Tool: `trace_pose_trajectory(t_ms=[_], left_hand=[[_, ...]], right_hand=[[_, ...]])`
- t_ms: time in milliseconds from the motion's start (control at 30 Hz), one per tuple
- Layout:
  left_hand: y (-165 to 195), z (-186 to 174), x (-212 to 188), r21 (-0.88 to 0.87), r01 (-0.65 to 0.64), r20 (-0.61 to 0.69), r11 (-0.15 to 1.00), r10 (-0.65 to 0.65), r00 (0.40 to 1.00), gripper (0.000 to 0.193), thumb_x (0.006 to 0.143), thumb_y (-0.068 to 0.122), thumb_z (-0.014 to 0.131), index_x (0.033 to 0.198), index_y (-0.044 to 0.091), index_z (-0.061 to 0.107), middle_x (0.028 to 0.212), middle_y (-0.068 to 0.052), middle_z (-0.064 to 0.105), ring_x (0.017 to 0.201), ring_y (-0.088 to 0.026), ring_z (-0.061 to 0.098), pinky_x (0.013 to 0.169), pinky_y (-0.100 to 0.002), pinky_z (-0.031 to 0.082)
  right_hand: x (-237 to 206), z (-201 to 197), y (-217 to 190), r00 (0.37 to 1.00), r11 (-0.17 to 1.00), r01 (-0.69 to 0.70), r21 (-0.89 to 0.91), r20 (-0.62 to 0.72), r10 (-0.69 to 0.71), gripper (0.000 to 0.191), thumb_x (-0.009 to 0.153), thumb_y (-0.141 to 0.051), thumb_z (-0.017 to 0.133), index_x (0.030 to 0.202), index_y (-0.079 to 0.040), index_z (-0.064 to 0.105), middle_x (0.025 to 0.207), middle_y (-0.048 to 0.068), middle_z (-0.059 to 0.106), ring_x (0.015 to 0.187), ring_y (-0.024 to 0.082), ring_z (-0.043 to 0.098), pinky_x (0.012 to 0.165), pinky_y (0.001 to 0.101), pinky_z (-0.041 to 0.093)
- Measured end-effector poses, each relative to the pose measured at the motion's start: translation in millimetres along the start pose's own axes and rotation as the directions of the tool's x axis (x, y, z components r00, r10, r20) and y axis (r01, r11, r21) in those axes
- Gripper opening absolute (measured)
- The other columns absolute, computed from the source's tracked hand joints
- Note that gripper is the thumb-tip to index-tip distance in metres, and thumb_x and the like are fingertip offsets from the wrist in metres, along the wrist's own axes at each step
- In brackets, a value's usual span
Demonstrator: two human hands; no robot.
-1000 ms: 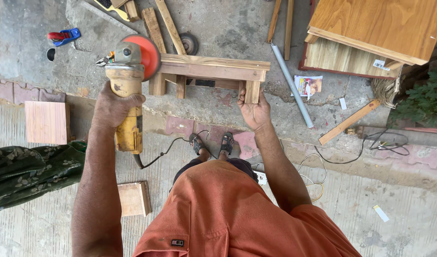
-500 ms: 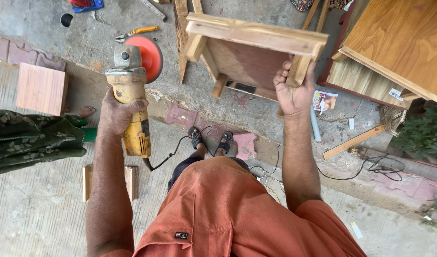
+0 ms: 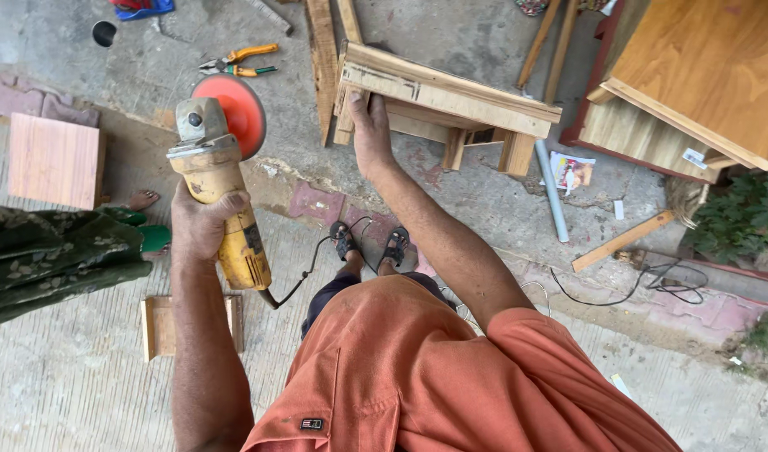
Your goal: The person uses an angle grinder to sand the surfaces and edges of a small wooden stool frame, holding the stool steady with the other hand and repositioning it to reach different sides. A second person nearby moves boards and a white panel aside as the sanding continues.
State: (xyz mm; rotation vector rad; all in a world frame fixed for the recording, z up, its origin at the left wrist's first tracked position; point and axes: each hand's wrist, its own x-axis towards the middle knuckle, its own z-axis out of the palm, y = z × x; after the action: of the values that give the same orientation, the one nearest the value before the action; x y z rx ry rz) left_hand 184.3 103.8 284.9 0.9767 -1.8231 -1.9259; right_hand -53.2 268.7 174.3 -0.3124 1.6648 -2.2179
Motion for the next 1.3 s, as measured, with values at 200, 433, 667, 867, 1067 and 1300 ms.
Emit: trace_pose_trajectory(t_ms=[200,433,667,867,1067,1300], left_hand=[[-6,-24,-7,-0.017,0.047,-0.034,0.999,-0.048,0.998,0.059,0.072,0.012,0.083,0.125,0.002,0.058,0.106,-0.006,0.067,0.088,-0.015,0.066,0.079,-0.032,0.059],[-9,-30,-12,0.026,0.075,-0.086,0.997,-0.073,0.994,0.056,0.074,0.014,0.082,0.123,0.001,0.059,0.104,-0.006,0.068,0.086,-0.016,0.066,0.078,-0.032,0.058],[-5,-31,-9,-0.037,0.083,-0.115,0.996,-0.087,0.990,0.059,0.069,0.016,0.083,0.121,0.002,0.058,0.101,-0.007,0.067,0.083,-0.016,0.067,0.074,-0.033,0.060],[2,-58,-28,0.021,0.044,-0.156,0.999,-0.040,0.987,0.061,0.070,0.017,0.085,0.122,0.002,0.057,0.103,-0.006,0.067,0.086,-0.015,0.066,0.077,-0.032,0.059],[5,-72,-38,-0.001,0.040,-0.196,0.999,-0.040,0.980,0.062,0.069,0.017,0.085,0.122,0.004,0.057,0.103,-0.005,0.067,0.086,-0.015,0.067,0.077,-0.032,0.059],[4,-61,-29,-0.058,0.000,-0.112,0.998,-0.006,0.994,0.061,0.072,0.015,0.082,0.127,0.002,0.058,0.105,-0.005,0.066,0.087,-0.015,0.065,0.079,-0.032,0.058]], right_hand=[[-65,-14,9,0.964,0.955,-0.248,-0.162,0.058,0.260,0.069,0.105,-0.043,0.044,0.160,-0.006,0.025,0.158,0.022,0.037,0.147,0.033,0.039,0.122,0.0519,0.034],[-109,-86,-38,0.904,0.912,-0.339,-0.229,0.189,0.384,0.060,0.107,-0.039,0.051,0.154,-0.002,0.043,0.140,0.025,0.052,0.118,0.025,0.059,0.104,0.0469,0.055],[-40,18,38,0.968,0.947,-0.217,-0.237,0.073,0.240,0.074,0.104,-0.049,0.049,0.159,-0.004,0.031,0.150,0.023,0.046,0.134,0.027,0.050,0.108,0.0431,0.047],[54,53,24,0.987,0.995,-0.026,-0.094,-0.163,0.011,0.069,0.105,-0.048,0.056,0.147,0.005,0.042,0.140,0.021,0.055,0.128,0.026,0.055,0.111,0.0412,0.045],[27,43,20,0.997,0.986,-0.026,-0.164,-0.071,0.014,0.066,0.104,-0.044,0.057,0.147,0.004,0.041,0.139,0.015,0.055,0.129,0.023,0.054,0.111,0.0366,0.045],[15,38,32,0.999,0.991,-0.045,-0.126,0.017,0.048,0.076,0.104,-0.047,0.058,0.157,0.002,0.033,0.154,0.019,0.046,0.144,0.027,0.044,0.122,0.0424,0.035]])
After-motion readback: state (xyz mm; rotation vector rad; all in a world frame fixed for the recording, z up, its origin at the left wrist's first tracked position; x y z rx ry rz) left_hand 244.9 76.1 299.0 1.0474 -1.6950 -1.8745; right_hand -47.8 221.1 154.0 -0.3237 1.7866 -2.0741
